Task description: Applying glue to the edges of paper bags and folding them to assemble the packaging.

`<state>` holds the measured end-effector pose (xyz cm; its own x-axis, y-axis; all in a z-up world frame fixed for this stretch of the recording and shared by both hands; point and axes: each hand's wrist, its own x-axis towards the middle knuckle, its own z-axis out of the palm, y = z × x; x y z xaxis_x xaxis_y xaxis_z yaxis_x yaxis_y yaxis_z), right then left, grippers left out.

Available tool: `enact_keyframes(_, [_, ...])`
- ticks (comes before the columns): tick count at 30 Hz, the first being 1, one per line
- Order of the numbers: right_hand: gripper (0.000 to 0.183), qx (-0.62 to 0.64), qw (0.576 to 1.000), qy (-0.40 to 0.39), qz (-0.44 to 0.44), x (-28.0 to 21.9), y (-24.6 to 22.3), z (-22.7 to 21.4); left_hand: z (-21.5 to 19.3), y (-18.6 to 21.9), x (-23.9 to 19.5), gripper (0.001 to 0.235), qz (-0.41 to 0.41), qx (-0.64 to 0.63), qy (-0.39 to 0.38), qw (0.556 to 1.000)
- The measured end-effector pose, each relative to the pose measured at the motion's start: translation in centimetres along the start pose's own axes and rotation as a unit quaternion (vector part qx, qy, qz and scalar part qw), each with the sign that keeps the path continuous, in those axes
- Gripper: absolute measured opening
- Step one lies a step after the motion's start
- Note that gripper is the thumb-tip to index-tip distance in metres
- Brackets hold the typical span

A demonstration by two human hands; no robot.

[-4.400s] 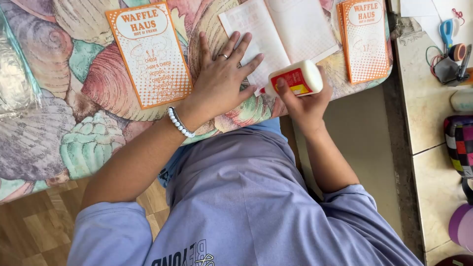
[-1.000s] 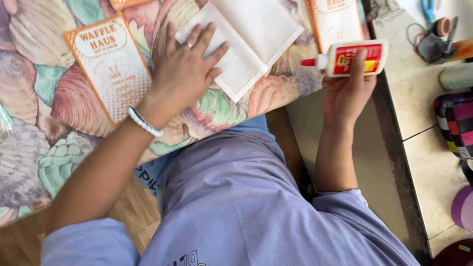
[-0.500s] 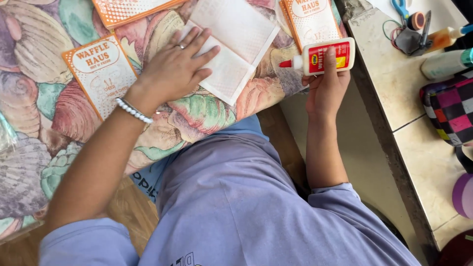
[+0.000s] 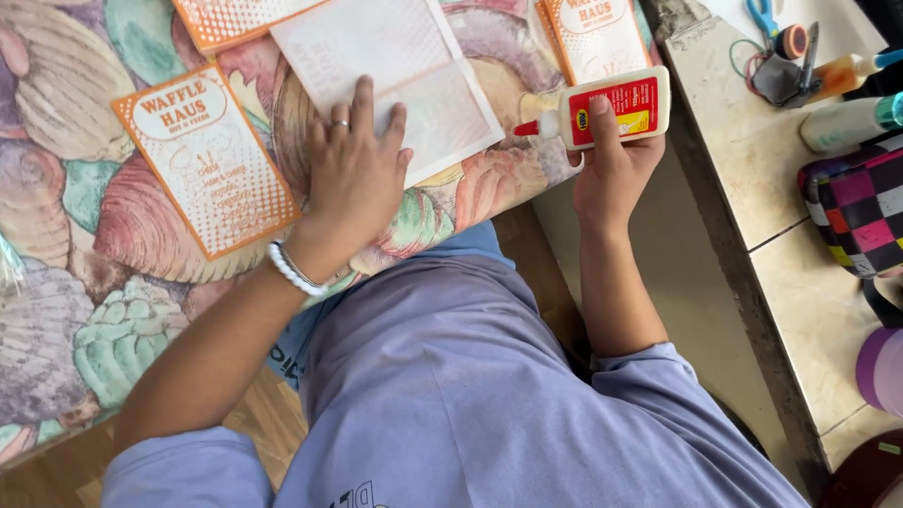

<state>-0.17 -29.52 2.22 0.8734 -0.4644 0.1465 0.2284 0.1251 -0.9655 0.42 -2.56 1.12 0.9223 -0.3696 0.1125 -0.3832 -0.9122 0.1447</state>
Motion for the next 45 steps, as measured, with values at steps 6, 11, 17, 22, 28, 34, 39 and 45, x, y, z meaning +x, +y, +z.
enact_keyframes(6, [0.022,-0.176,0.979,-0.051,-0.092,-4.5,0.9,3.9,-0.4,-4.8,-1.7,0.04,0.108,-0.099,0.091,0.985])
enact_keyframes(11, [0.028,-0.179,0.965,-0.153,-0.112,-8.2,2.7,6.9,0.6,-5.7,-2.4,0.047,0.108,-0.159,0.075,0.978])
enact_keyframes(17, [0.035,-0.229,0.944,-0.165,-0.171,-8.8,3.9,7.6,1.0,-6.4,-2.7,0.058,0.108,-0.208,0.036,0.972])
enact_keyframes(22, [0.036,-0.193,0.961,-0.132,-0.149,-8.4,3.4,7.4,1.6,-6.4,-2.7,0.059,0.101,-0.21,0.05,0.971])
enact_keyframes(28, [0.041,-0.214,0.953,-0.128,-0.171,-9.4,3.9,8.4,2.1,-6.3,-2.6,0.058,0.092,-0.215,0.055,0.971])
enact_keyframes(34, [0.032,-0.194,0.957,-0.151,-0.152,-9.0,3.8,8.1,2.1,-6.1,-2.5,0.058,0.083,-0.218,0.067,0.97])
enact_keyframes(39, [0.033,-0.248,0.944,-0.095,-0.195,-7.0,3.3,6.3,2.4,-6.0,-2.4,0.053,0.093,-0.213,0.096,0.968])
enact_keyframes(45, [0.039,-0.189,0.961,-0.149,-0.136,-10.6,4.0,9.0,2.8,-6.0,-2.4,0.054,0.097,-0.209,0.111,0.967])
